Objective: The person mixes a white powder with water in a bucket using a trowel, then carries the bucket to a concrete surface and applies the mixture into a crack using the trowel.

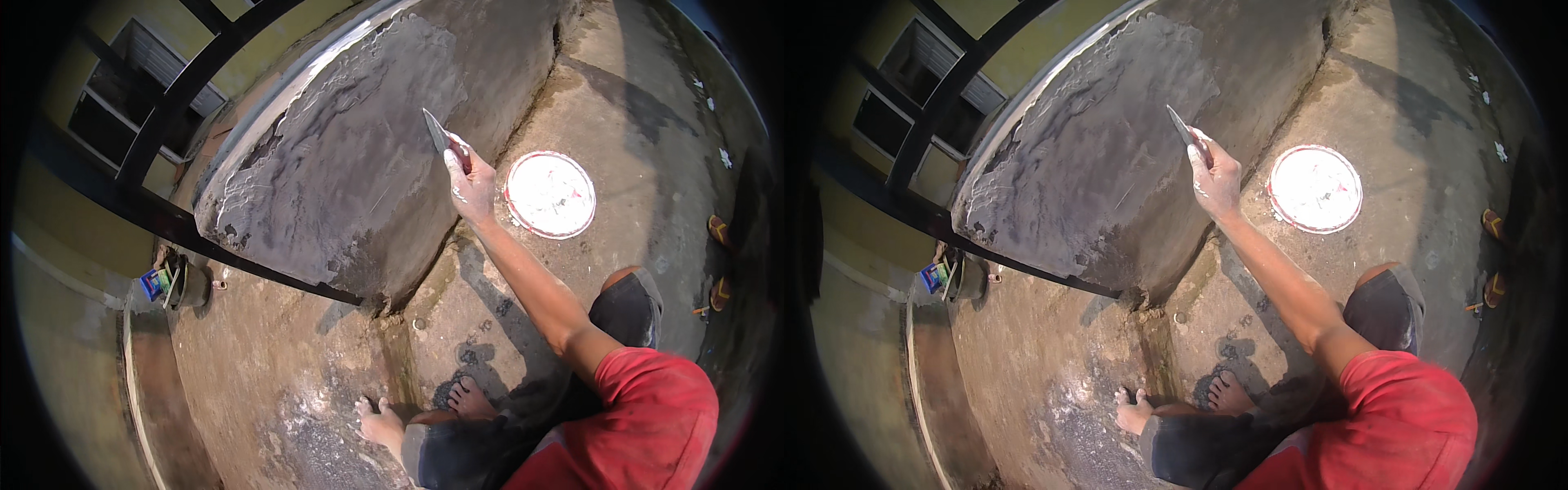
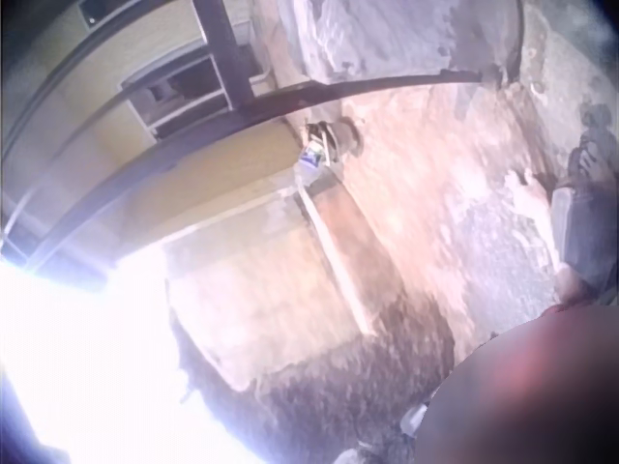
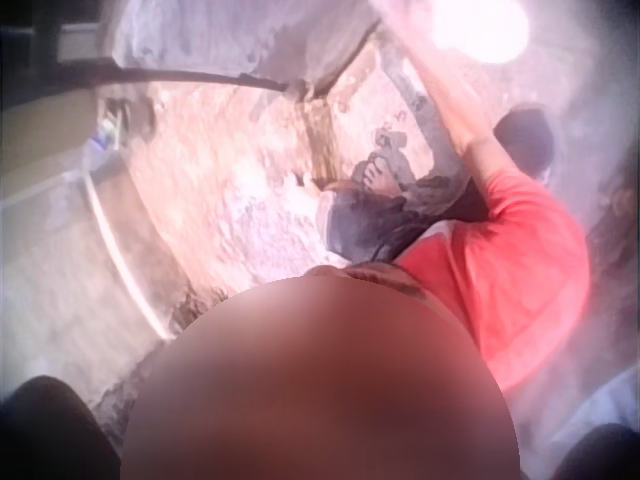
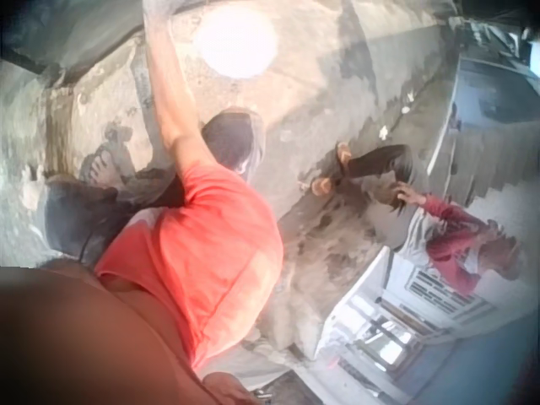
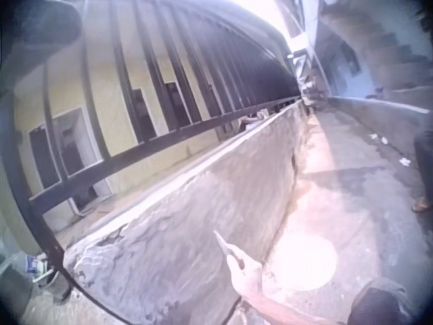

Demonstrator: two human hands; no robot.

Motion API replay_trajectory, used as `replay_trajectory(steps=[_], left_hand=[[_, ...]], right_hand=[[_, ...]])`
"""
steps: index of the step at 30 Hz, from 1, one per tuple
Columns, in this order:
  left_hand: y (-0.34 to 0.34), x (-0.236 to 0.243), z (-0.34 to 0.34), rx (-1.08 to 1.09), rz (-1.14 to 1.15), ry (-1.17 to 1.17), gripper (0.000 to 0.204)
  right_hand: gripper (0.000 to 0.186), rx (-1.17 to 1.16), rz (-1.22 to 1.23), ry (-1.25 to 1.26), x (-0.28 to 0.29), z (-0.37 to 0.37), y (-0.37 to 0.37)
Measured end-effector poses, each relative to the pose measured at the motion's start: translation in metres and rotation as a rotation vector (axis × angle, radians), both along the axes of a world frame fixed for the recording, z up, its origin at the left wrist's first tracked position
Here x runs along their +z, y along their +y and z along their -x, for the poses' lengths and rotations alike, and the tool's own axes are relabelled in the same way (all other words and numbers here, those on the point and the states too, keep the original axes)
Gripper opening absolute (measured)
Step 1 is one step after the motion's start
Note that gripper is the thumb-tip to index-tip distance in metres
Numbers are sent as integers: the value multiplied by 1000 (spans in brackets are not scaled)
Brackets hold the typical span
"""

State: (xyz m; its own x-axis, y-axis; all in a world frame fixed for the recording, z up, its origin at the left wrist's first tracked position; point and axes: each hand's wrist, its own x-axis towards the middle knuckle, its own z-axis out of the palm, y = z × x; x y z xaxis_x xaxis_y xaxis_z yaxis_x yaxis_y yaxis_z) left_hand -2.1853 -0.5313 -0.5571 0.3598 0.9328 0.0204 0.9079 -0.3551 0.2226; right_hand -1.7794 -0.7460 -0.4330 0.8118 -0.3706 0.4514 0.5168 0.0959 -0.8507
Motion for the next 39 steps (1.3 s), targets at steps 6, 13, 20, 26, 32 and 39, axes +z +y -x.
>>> replay_trajectory(steps=[6, 13, 20, 26, 32, 39], left_hand=[[7, -1, 2, -45, -51, 13, 59], [27, -15, 16, -11, -2, 57, 63], [45, -14, 10, -17, 105, 207, 66], [37, -1, -21, -105, 141, 292, 67], [30, 29, -15, -86, 142, 364, 68], [19, 16, -34, -100, 181, 351, 67]], right_hand=[[57, 332, 436, -347, -46, 173, 102], [26, 740, -844, 381, -56, 105, 32], [24, 455, -970, 402, -84, -2, -81], [28, 260, -466, 127, -94, -73, -95], [62, -246, 338, -61, -85, -67, 8], [68, 111, 442, -7, -90, 71, 40]])
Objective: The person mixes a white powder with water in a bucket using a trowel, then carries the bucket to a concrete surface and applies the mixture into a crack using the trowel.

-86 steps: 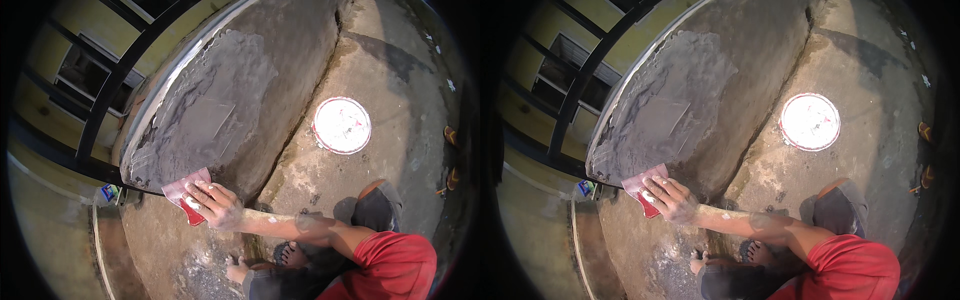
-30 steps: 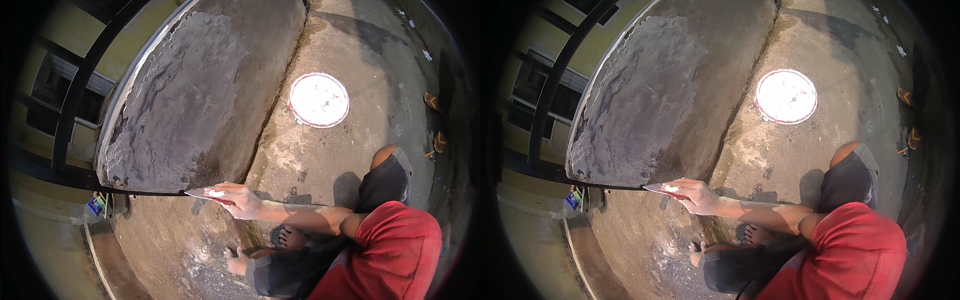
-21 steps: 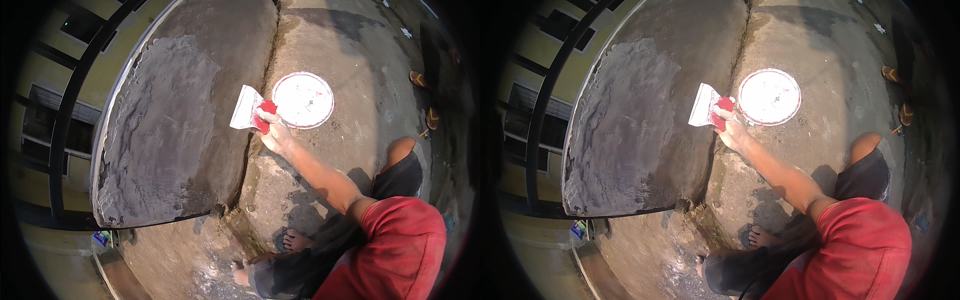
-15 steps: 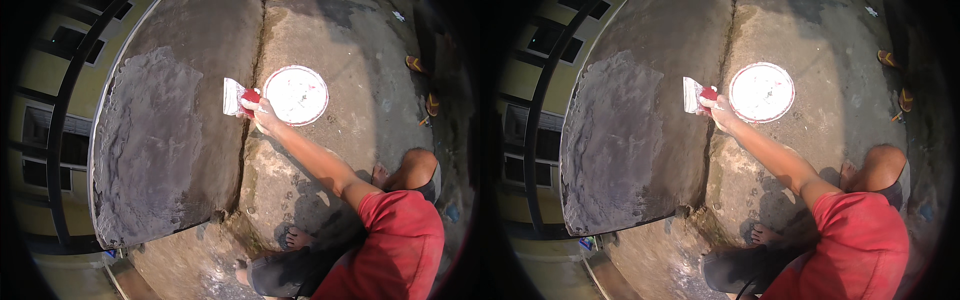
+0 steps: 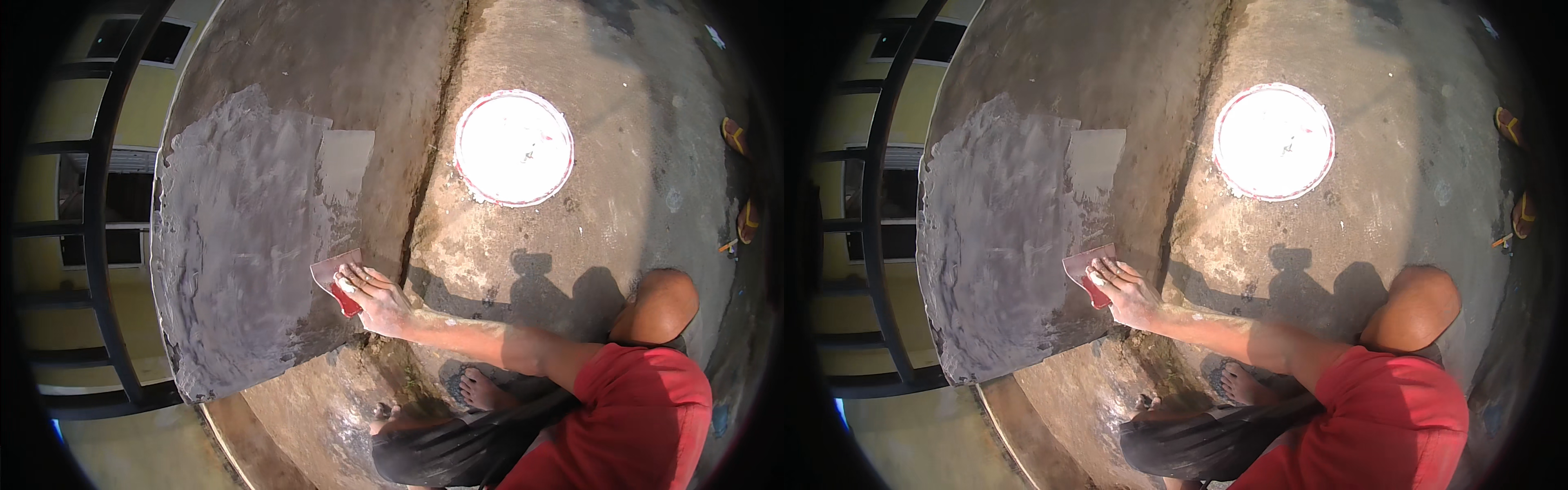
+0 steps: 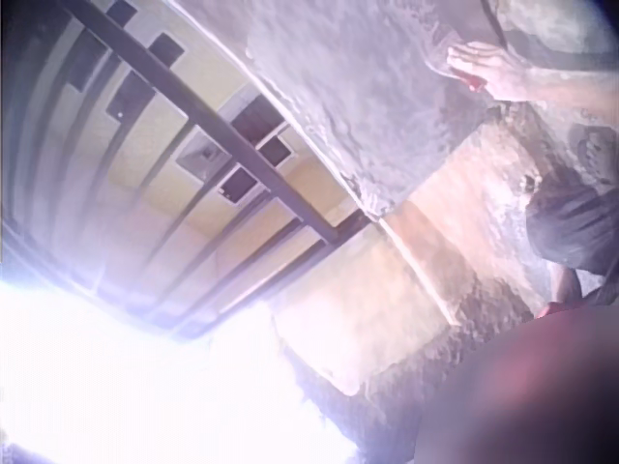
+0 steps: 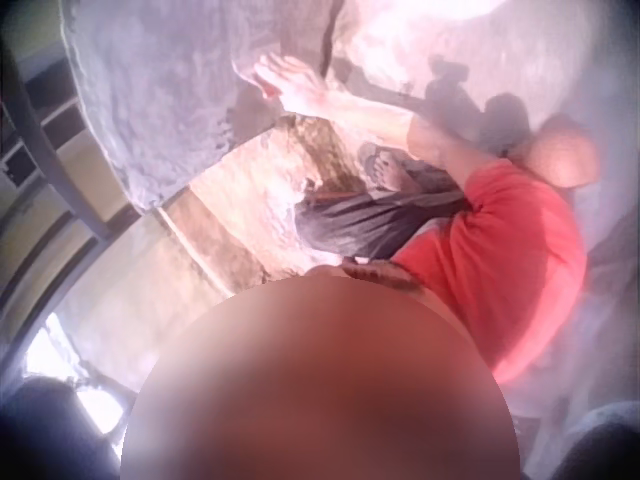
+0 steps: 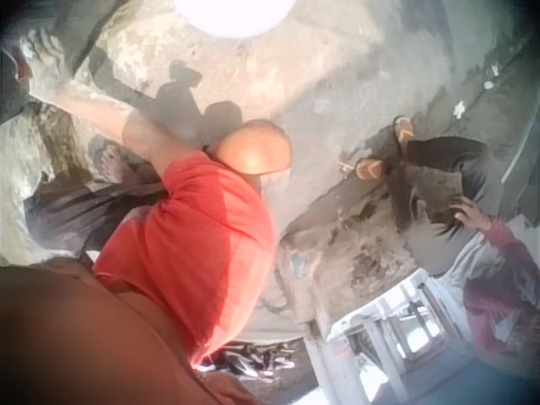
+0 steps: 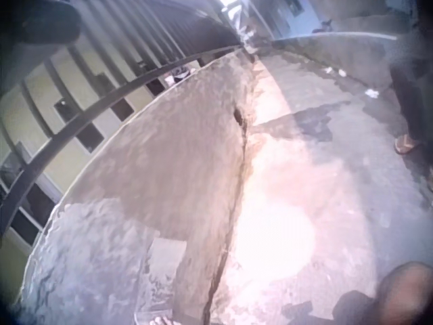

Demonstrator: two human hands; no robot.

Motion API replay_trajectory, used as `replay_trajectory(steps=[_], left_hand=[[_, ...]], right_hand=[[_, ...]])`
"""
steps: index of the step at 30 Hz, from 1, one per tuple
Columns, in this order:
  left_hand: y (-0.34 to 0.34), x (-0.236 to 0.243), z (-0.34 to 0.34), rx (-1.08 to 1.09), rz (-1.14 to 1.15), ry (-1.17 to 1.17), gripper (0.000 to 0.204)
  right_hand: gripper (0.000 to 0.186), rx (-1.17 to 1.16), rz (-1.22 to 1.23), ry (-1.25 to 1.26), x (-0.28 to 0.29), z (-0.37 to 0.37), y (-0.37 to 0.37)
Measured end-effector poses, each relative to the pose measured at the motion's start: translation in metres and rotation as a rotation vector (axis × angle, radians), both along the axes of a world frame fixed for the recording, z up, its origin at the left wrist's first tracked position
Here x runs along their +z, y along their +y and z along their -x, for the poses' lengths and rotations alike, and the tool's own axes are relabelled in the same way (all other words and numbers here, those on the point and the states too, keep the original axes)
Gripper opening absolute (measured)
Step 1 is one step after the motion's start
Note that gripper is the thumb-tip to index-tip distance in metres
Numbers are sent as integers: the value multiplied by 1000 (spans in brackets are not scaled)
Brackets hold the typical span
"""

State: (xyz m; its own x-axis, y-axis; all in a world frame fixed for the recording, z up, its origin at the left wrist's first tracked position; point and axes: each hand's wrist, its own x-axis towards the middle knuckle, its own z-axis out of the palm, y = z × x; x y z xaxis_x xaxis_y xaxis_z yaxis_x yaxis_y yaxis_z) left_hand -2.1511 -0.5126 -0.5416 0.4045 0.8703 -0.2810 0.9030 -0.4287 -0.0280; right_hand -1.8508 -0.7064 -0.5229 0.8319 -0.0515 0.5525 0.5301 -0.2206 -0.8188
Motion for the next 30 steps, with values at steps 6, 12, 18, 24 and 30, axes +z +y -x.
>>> replay_trajectory(steps=[6, 12, 18, 24, 30], left_hand=[[30, 4, 60, 75, -61, -63, 66], [-12, 9, -11, -113, -57, -215, 64], [-8, 26, 29, -7, -143, -152, 61], [-9, 11, 12, -55, -88, -180, 59], [-17, 18, 11, -12, -126, -127, 62]], right_hand=[[35, -139, -474, 386, 23, -111, -105], [33, -246, -214, 108, 23, -178, -142], [66, 43, -95, -80, 25, 6, 28], [74, 304, -50, -57, -14, 133, 88], [50, 120, -270, -1, 1, 52, 7]])
